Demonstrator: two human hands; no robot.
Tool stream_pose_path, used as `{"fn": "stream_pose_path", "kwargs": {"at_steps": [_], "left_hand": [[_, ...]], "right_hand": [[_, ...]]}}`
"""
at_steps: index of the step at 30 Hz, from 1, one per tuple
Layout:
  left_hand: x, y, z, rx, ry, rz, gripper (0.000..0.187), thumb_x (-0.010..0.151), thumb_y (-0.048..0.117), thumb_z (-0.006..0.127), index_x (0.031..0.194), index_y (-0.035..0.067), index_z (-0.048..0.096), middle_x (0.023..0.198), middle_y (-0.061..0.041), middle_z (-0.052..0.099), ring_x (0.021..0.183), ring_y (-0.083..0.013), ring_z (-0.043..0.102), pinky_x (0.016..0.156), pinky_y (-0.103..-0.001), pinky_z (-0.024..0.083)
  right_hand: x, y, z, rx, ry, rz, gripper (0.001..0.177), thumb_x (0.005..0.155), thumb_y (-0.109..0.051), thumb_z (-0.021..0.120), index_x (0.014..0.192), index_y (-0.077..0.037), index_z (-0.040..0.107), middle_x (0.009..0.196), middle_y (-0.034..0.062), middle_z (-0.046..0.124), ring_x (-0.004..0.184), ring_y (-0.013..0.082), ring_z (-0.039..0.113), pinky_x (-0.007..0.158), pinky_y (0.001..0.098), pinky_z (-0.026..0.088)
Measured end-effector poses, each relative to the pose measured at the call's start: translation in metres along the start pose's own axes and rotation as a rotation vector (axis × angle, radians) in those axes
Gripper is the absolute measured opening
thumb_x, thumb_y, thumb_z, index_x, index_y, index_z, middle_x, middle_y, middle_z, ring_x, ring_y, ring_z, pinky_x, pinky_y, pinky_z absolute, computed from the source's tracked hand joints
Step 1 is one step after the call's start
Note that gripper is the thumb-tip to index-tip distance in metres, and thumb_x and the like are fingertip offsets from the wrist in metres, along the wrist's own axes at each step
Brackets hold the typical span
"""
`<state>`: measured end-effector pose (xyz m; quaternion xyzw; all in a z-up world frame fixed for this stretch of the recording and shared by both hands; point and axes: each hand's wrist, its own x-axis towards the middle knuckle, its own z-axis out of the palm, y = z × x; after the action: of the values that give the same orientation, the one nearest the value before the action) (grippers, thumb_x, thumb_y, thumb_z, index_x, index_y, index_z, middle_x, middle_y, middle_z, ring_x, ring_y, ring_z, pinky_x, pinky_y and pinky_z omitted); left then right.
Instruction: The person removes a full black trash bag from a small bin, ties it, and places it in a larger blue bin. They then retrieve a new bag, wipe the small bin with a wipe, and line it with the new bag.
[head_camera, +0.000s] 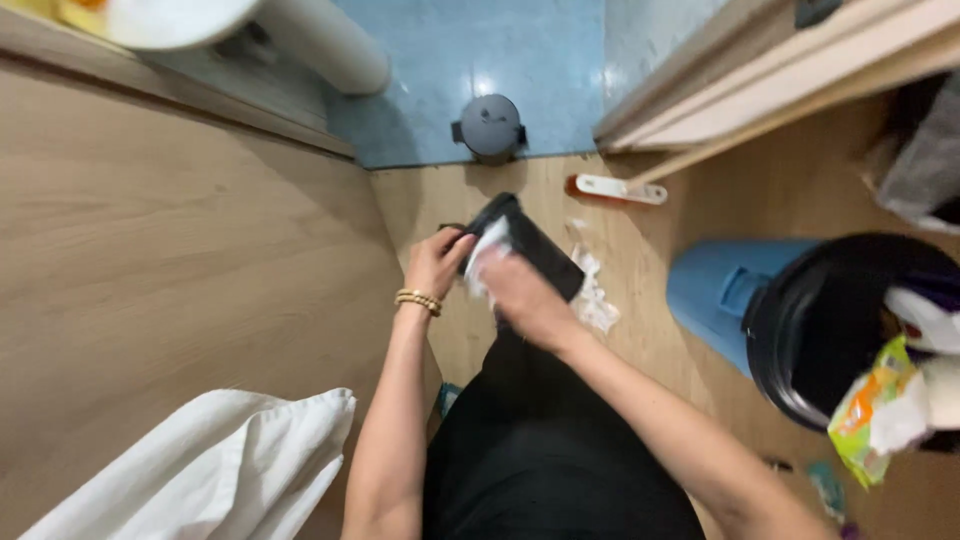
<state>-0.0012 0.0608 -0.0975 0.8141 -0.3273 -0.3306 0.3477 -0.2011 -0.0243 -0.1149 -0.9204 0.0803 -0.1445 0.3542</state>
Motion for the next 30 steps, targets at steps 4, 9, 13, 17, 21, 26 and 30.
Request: {"fn": "stream_pose_path", "kwargs": {"at_steps": [4, 9, 13, 17, 21, 26, 30], "left_hand": [[-0.004, -0.004, 0.015, -0.008, -0.03, -0.149, 0.033, 0.094, 0.035, 0.07, 0.094, 0.003, 0.072, 0.067, -0.011, 0.064, 0.06, -0.0163, 0.053, 0.058, -0.035, 0.045], [-0.016, -0.014, 0.029, 0.097, 0.023, -0.296, 0.034, 0.095, 0.038, 0.069, 0.092, 0.004, 0.07, 0.065, -0.007, 0.061, 0.057, -0.0146, 0.053, 0.055, -0.035, 0.044], [-0.008, -0.052, 0.051, -0.003, 0.016, -0.403, 0.034, 0.095, 0.038, 0.068, 0.089, 0.005, 0.071, 0.063, -0.005, 0.061, 0.055, -0.0111, 0.053, 0.052, -0.034, 0.044], [0.003, -0.085, 0.068, -0.106, 0.076, -0.516, 0.035, 0.098, 0.038, 0.067, 0.094, 0.003, 0.071, 0.066, -0.006, 0.062, 0.055, -0.0096, 0.055, 0.05, -0.031, 0.047], [0.019, -0.1, 0.088, -0.268, 0.085, -0.675, 0.033, 0.096, 0.036, 0.064, 0.105, 0.007, 0.074, 0.077, -0.003, 0.069, 0.062, -0.009, 0.063, 0.053, -0.031, 0.057], [0.028, -0.156, 0.116, -0.06, 0.176, -0.522, 0.033, 0.096, 0.033, 0.068, 0.11, 0.003, 0.073, 0.085, -0.011, 0.073, 0.072, -0.018, 0.068, 0.067, -0.035, 0.055], [0.056, -0.202, 0.145, 0.041, 0.239, -0.308, 0.03, 0.095, 0.027, 0.073, 0.109, 0.001, 0.073, 0.092, -0.015, 0.071, 0.08, -0.0259, 0.07, 0.073, -0.037, 0.055]], "right_hand": [[-0.024, 0.006, -0.025, -0.078, -0.037, -0.098, 0.04, 0.096, -0.005, 0.061, 0.136, 0.0, 0.058, 0.139, 0.0149, 0.061, 0.137, 0.0321, 0.057, 0.118, 0.0442, 0.043], [-0.045, 0.016, 0.008, -0.027, 0.1, 0.228, 0.049, 0.087, -0.005, 0.058, 0.135, 0.006, 0.056, 0.135, 0.0218, 0.059, 0.126, 0.041, 0.054, 0.111, 0.0477, 0.043], [-0.087, 0.03, 0.045, -0.139, -0.074, -0.049, 0.034, 0.095, -0.009, 0.062, 0.127, 0.001, 0.058, 0.14, 0.0146, 0.061, 0.136, 0.0312, 0.057, 0.118, 0.047, 0.043], [-0.108, 0.073, 0.057, 0.063, 0.162, 0.641, 0.038, 0.096, -0.006, 0.06, 0.133, 0.001, 0.064, 0.137, 0.0198, 0.06, 0.124, 0.0371, 0.059, 0.104, 0.0421, 0.048], [-0.147, 0.135, 0.139, 0.436, 0.4, 1.132, 0.036, 0.094, -0.012, 0.065, 0.129, -0.005, 0.064, 0.127, 0.012, 0.069, 0.102, 0.0255, 0.068, 0.088, 0.0346, 0.053], [-0.145, 0.155, 0.159, 1.016, 0.238, 1.331, 0.032, 0.1, -0.009, 0.059, 0.13, 0.0, 0.066, 0.112, 0.0145, 0.072, 0.1, 0.023, 0.067, 0.089, 0.0344, 0.053], [-0.16, 0.211, 0.184, 1.737, 0.665, 1.387, 0.039, 0.096, 0.001, 0.05, 0.135, 0.004, 0.052, 0.127, 0.0171, 0.066, 0.117, 0.0278, 0.067, 0.098, 0.0412, 0.056]]}}
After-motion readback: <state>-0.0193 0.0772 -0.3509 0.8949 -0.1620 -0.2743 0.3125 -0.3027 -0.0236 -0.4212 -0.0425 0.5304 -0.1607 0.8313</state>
